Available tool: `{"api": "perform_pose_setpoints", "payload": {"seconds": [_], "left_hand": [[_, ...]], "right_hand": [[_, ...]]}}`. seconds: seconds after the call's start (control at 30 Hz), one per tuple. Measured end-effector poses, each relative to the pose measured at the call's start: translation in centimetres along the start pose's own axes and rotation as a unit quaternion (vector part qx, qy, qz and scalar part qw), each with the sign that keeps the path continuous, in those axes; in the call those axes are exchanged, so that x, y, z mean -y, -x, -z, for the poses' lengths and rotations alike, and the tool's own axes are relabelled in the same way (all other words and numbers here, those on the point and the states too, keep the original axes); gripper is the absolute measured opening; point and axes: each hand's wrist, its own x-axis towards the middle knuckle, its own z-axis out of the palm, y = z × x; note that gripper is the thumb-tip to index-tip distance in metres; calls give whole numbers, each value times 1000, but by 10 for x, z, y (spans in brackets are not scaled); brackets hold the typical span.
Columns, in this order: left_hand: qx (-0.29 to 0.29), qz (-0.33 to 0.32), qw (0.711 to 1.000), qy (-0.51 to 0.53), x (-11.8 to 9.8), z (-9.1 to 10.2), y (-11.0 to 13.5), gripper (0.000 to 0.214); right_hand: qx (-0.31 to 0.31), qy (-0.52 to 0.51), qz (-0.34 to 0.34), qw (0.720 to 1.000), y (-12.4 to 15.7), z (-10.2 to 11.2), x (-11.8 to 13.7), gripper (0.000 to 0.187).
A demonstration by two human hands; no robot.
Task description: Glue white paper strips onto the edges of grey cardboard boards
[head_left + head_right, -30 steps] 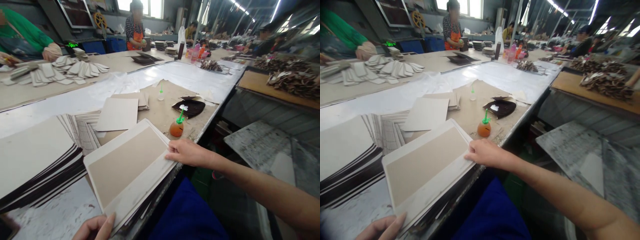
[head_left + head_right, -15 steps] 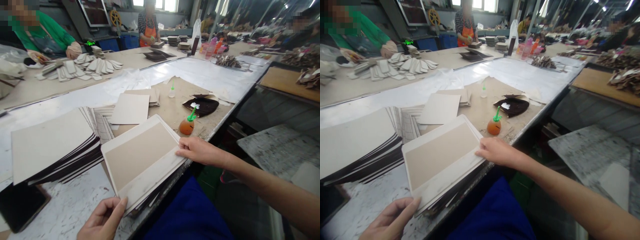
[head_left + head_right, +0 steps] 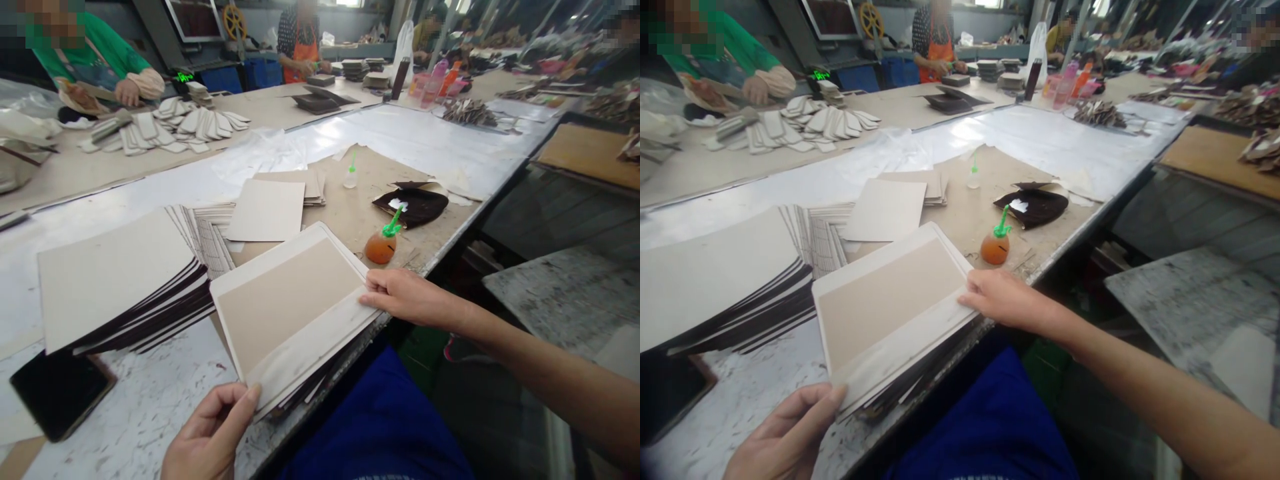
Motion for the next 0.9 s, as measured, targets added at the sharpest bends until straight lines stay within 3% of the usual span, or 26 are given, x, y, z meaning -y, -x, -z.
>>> {"api": "perform_pose_setpoints", "payload": {"seconds": [0.57,0.9], "left_hand": [[91,62,988,104,-12,0,7,28],[104,74,983,129,-16,-1,9,24]], "right_hand": [[0,34,9,999,-2,-1,-2,28],[10,38,-3,999,-1,0,2,29]]}}
